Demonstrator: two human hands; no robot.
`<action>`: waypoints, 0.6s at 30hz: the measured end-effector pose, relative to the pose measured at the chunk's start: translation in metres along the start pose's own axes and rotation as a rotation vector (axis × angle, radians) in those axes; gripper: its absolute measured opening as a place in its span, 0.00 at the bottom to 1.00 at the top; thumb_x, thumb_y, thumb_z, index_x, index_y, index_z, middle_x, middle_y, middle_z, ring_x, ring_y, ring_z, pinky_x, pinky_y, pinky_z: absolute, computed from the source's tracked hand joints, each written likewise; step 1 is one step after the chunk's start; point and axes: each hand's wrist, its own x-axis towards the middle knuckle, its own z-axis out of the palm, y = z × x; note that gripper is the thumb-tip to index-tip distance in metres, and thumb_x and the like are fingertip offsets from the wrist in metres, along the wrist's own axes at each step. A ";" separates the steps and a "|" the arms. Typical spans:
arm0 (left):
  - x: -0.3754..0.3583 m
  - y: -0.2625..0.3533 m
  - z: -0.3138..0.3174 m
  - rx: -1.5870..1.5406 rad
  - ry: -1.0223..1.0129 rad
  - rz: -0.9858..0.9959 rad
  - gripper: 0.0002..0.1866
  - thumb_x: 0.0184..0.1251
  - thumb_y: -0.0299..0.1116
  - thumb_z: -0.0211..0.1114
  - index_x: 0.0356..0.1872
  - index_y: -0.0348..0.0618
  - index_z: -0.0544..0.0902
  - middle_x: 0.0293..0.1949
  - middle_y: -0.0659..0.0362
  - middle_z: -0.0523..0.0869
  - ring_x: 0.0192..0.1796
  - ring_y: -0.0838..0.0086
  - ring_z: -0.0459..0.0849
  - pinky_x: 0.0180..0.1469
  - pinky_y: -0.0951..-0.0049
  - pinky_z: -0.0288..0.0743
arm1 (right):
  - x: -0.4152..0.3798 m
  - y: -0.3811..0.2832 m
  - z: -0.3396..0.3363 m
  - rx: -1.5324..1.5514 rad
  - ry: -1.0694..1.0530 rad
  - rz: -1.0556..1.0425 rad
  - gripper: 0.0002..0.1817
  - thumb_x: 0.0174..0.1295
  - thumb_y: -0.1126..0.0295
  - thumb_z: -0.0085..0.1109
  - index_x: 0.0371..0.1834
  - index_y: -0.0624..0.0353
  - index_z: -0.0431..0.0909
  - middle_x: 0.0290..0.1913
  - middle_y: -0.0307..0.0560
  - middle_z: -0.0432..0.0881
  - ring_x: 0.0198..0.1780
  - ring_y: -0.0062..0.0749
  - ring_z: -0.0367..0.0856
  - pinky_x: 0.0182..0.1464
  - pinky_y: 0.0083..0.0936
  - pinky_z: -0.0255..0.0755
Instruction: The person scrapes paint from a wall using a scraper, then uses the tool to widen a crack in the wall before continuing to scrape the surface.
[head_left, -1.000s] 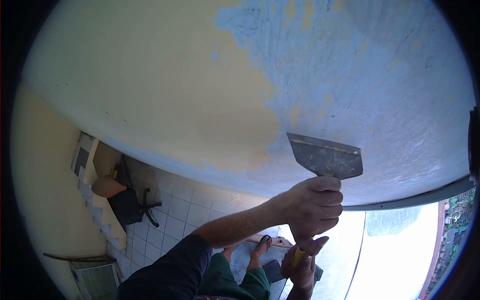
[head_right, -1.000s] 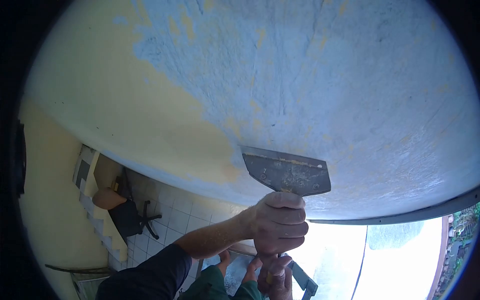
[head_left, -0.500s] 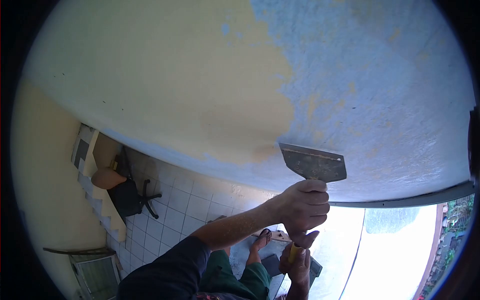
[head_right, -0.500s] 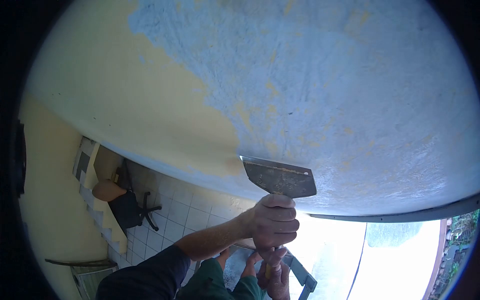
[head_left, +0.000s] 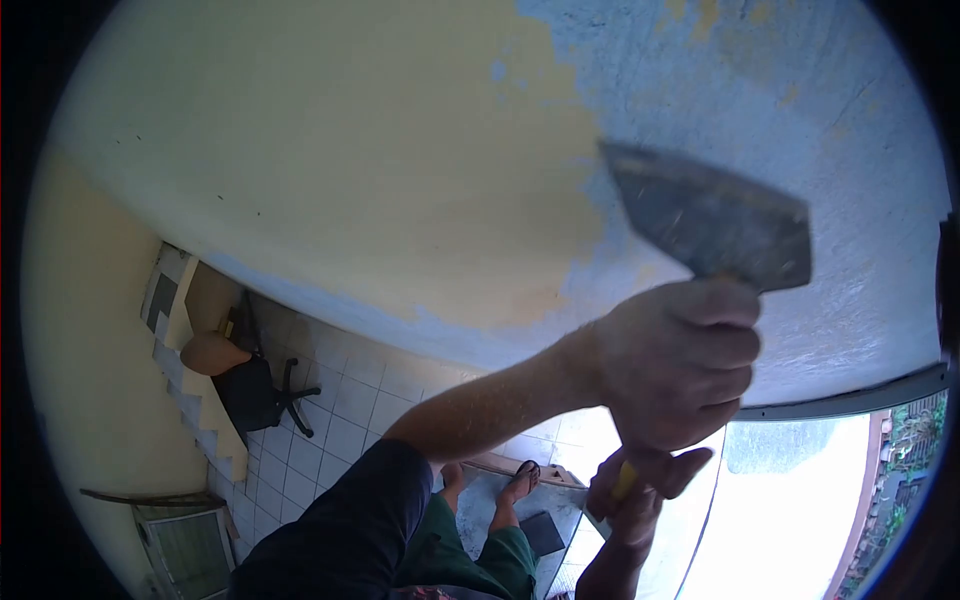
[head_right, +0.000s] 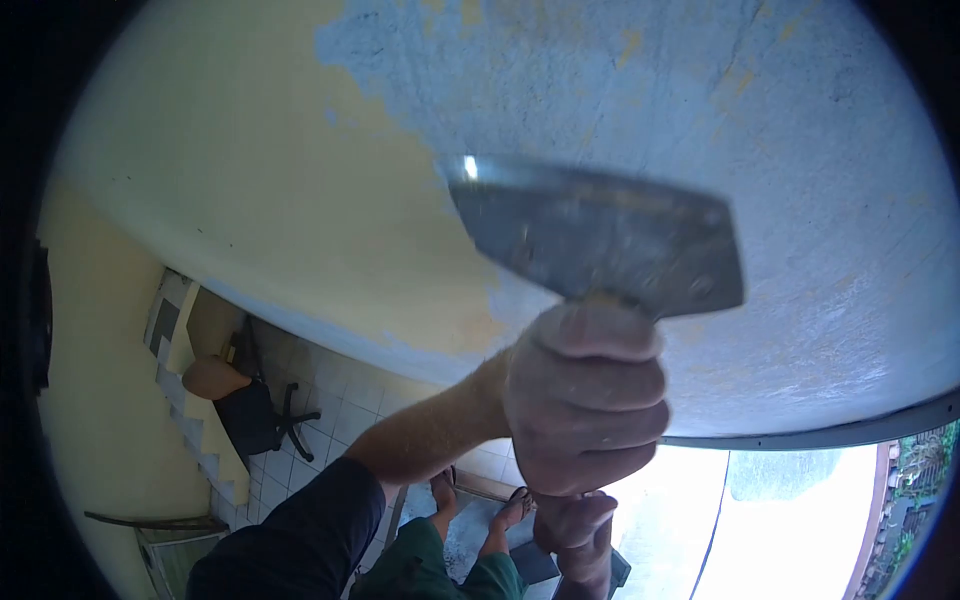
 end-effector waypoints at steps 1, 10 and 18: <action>0.006 -0.004 0.000 -0.006 0.017 0.072 0.15 0.38 0.44 0.53 0.05 0.46 0.68 0.10 0.64 0.64 0.21 0.71 0.67 0.47 0.62 0.66 | 0.003 -0.011 0.003 0.007 0.001 0.017 0.56 0.55 0.22 0.22 0.45 0.72 0.76 0.13 0.39 0.68 0.13 0.20 0.63 0.15 0.20 0.53; -0.068 0.053 0.003 -0.238 -0.167 -0.312 0.14 0.39 0.42 0.53 0.06 0.46 0.67 0.12 0.62 0.64 0.21 0.70 0.66 0.47 0.64 0.65 | -0.040 0.042 0.012 0.355 0.008 0.141 0.31 0.68 0.38 0.37 0.32 0.59 0.66 0.12 0.38 0.63 0.08 0.22 0.58 0.10 0.20 0.54; -0.036 0.035 -0.001 -0.137 -0.141 -0.225 0.16 0.49 0.41 0.48 0.08 0.45 0.67 0.14 0.63 0.66 0.22 0.70 0.72 0.46 0.66 0.68 | -0.023 0.005 0.013 0.166 -0.005 -0.039 0.31 0.68 0.37 0.39 0.33 0.60 0.67 0.12 0.36 0.62 0.08 0.18 0.58 0.09 0.17 0.54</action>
